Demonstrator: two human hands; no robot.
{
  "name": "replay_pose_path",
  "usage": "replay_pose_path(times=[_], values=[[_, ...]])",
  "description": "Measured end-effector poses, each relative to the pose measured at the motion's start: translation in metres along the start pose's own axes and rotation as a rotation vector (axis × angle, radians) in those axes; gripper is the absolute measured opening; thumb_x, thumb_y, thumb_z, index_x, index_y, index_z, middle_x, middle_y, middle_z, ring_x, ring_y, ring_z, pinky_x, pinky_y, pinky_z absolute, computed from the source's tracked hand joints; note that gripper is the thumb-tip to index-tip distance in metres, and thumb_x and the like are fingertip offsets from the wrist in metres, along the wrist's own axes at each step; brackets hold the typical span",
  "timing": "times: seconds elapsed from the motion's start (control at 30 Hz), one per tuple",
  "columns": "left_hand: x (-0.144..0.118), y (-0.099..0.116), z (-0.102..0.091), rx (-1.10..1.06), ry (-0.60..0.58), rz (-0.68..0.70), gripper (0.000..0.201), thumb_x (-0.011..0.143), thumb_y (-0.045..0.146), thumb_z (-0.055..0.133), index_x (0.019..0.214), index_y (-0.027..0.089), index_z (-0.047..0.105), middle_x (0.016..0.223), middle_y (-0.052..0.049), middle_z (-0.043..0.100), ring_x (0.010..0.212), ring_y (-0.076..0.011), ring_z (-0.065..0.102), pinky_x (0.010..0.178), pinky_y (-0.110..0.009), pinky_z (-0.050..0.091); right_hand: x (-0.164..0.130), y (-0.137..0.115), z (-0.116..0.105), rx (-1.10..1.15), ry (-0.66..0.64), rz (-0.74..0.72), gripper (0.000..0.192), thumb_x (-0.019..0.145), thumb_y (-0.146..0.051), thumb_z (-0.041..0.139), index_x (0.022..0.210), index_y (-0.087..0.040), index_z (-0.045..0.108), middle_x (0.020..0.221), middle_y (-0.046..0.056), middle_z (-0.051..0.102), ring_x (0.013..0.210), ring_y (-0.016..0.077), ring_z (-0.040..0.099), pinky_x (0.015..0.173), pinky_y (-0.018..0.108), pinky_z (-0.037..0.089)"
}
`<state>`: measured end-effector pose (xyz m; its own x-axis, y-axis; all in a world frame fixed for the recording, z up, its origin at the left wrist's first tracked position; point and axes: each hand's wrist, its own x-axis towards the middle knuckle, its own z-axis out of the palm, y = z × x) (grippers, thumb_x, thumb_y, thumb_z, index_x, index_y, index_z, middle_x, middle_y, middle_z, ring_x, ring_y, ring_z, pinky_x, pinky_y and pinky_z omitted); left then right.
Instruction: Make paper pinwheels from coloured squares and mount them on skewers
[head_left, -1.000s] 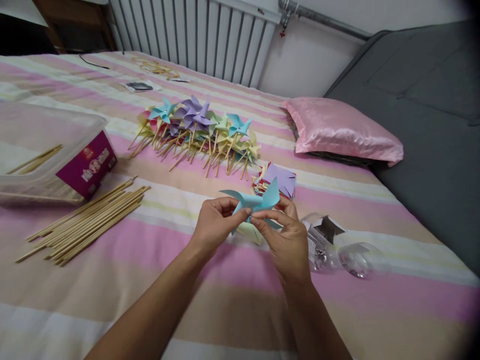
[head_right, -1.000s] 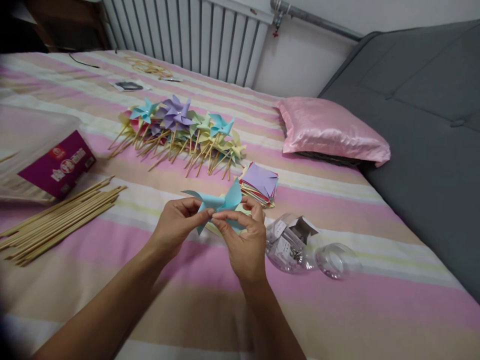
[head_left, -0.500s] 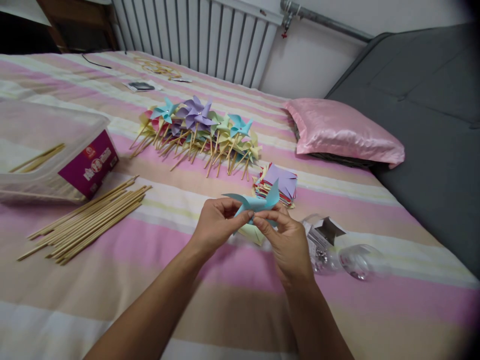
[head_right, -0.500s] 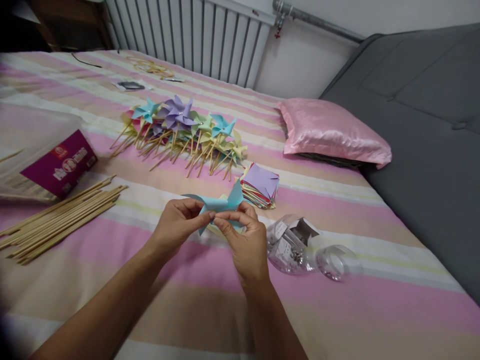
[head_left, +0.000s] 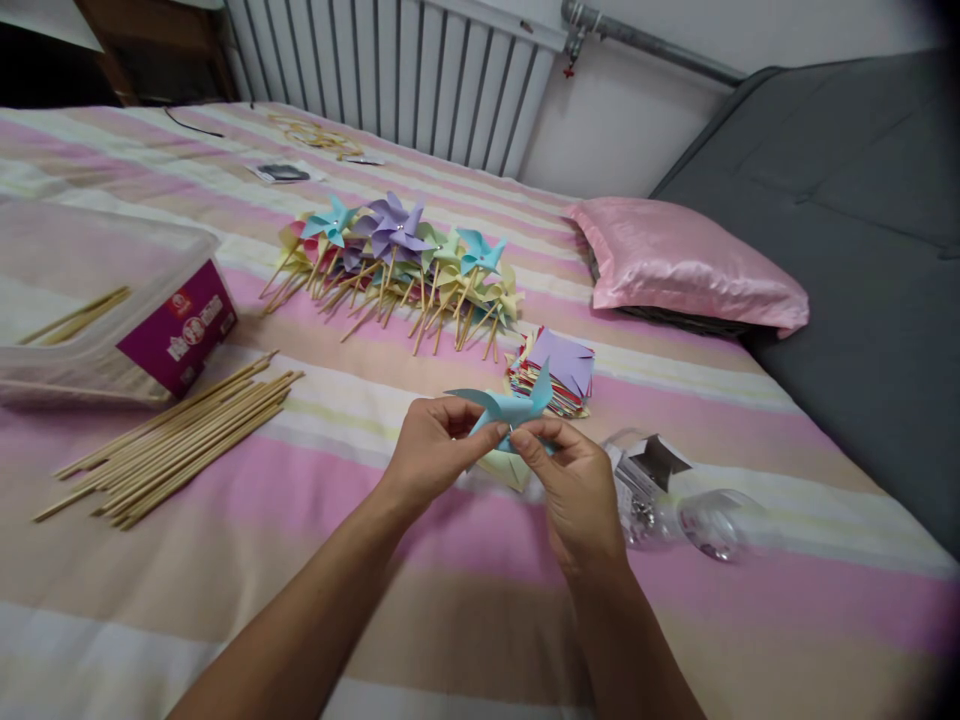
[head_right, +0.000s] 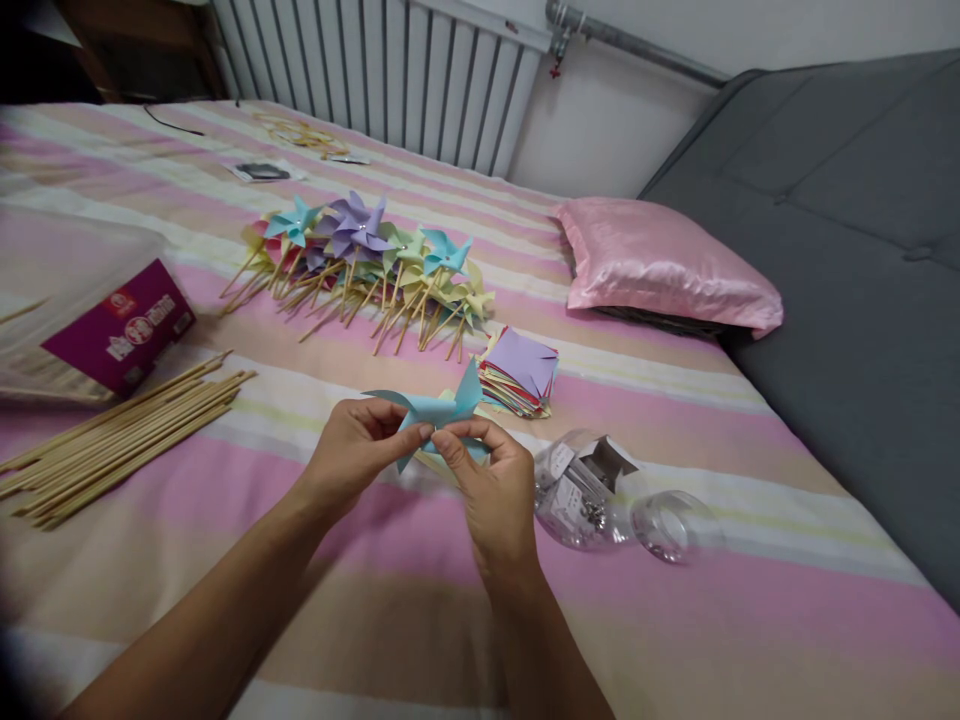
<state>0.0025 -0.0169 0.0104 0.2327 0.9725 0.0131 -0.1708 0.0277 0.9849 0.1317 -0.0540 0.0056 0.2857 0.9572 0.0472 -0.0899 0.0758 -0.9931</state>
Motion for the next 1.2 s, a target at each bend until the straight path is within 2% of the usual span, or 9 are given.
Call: replay_pose_path(times=[0.2,0.27,0.4,0.6,0.83,1.2], values=[[-0.0003,-0.0008,-0.0005,0.029,0.016,0.013,0.012,0.063,0.025,0.072,0.064,0.013,0.068,0.057,0.000,0.061,0.052,-0.0089,0.049,0.050,-0.022,0.036,-0.0007,0.0001,0.0023,0.061,0.045,0.004,0.029,0.061,-0.030,0.077,0.074,-0.018,0.053,0.076,-0.001,0.061,0.070,0.0129,0.057,0.065,0.026,0.045],[-0.0005,-0.0011,-0.0004,0.035,0.025,0.015,0.012,0.063,0.025,0.071,0.063,0.014,0.067,0.055,0.001,0.060,0.050,-0.0081,0.047,0.049,-0.021,0.034,-0.0011,-0.0018,0.0040,0.078,0.042,-0.018,0.032,0.062,-0.029,0.076,0.079,-0.019,0.051,0.082,0.001,0.063,0.075,0.0143,0.059,0.069,0.028,0.047],[-0.0007,-0.0016,0.0000,0.037,0.021,0.028,0.012,0.065,0.024,0.070,0.061,0.014,0.065,0.055,0.002,0.059,0.050,-0.0077,0.048,0.049,-0.020,0.035,-0.0023,-0.0053,0.0064,0.059,-0.024,-0.021,0.031,0.067,-0.029,0.072,0.093,-0.019,0.058,0.092,0.004,0.067,0.088,0.0184,0.061,0.079,0.033,0.048],[-0.0021,-0.0003,0.0010,0.099,0.040,0.067,0.011,0.066,0.020,0.067,0.059,0.013,0.063,0.055,0.002,0.058,0.051,-0.0076,0.048,0.049,-0.020,0.035,-0.0019,-0.0017,0.0048,-0.005,-0.041,0.003,0.022,0.069,-0.030,0.071,0.088,-0.018,0.069,0.087,0.003,0.070,0.084,0.0188,0.061,0.082,0.035,0.047],[-0.0039,0.0018,0.0020,0.227,0.067,0.138,0.011,0.067,0.020,0.066,0.058,0.014,0.065,0.055,0.000,0.062,0.052,-0.0087,0.050,0.051,-0.020,0.038,-0.0003,0.0005,0.0035,0.011,-0.032,0.002,0.024,0.067,-0.031,0.073,0.087,-0.019,0.069,0.085,0.003,0.071,0.082,0.0190,0.062,0.080,0.036,0.047],[-0.0074,-0.0004,0.0069,0.256,0.130,0.177,0.014,0.066,0.024,0.069,0.056,0.015,0.066,0.052,0.001,0.063,0.048,-0.0091,0.050,0.048,-0.020,0.038,0.0026,0.0016,0.0024,0.077,-0.035,0.021,0.024,0.065,-0.032,0.075,0.084,-0.019,0.069,0.085,0.003,0.071,0.083,0.0195,0.063,0.081,0.037,0.048]])
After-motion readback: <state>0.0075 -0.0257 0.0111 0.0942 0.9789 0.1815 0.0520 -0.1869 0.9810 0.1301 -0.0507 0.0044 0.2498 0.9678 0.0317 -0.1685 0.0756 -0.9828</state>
